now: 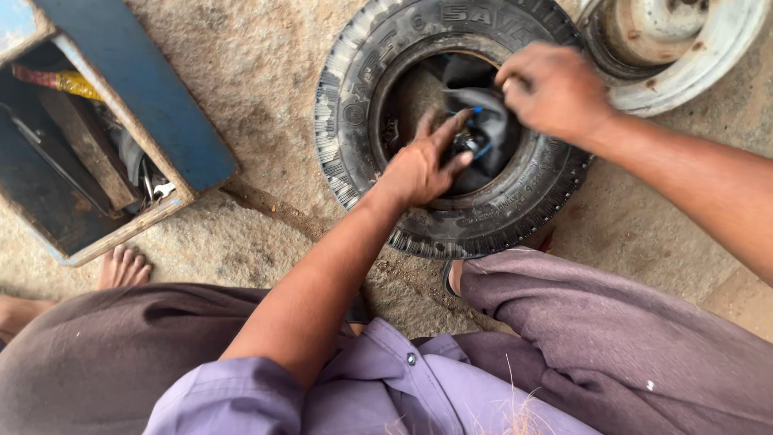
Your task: The person removes a tire from a rim, cuts a patch from the inner tube using scissors, and then places the inner tube back into the tire. The person also uses a tool to scrape the inside of the tire.
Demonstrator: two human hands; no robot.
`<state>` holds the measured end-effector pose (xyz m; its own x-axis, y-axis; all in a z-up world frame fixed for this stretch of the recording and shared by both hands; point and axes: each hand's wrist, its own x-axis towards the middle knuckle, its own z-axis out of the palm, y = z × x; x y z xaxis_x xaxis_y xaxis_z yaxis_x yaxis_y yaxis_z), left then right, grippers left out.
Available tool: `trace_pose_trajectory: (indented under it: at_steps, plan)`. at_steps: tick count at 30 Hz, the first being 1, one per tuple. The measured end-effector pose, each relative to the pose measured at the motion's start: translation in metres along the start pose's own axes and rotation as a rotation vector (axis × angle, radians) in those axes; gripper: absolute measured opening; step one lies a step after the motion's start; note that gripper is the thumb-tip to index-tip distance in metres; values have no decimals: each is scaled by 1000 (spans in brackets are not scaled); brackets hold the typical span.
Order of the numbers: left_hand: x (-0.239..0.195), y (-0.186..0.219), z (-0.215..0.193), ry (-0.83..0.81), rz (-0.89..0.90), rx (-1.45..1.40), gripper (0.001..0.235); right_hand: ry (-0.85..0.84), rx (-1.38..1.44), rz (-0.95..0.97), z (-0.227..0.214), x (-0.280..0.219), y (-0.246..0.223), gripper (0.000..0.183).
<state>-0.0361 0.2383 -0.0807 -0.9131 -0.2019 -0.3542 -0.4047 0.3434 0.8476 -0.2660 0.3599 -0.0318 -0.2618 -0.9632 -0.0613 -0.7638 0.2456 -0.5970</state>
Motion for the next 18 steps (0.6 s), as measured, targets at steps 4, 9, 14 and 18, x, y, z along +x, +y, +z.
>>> trace_pose_trajectory:
  at_steps: [4,9,14,18]
  plan:
    - [19,2,8,157,-120,-359,76,103,-87,176,-20,1,-1,31]
    - [24,13,20,79,-468,-62,92,-29,-406,174,-29,1,-2,107]
    - [17,28,24,-50,-491,230,58,-149,-423,-149,-9,-7,-23,91]
    - [16,3,17,-259,-235,183,61,-386,-287,27,0,-12,-21,62]
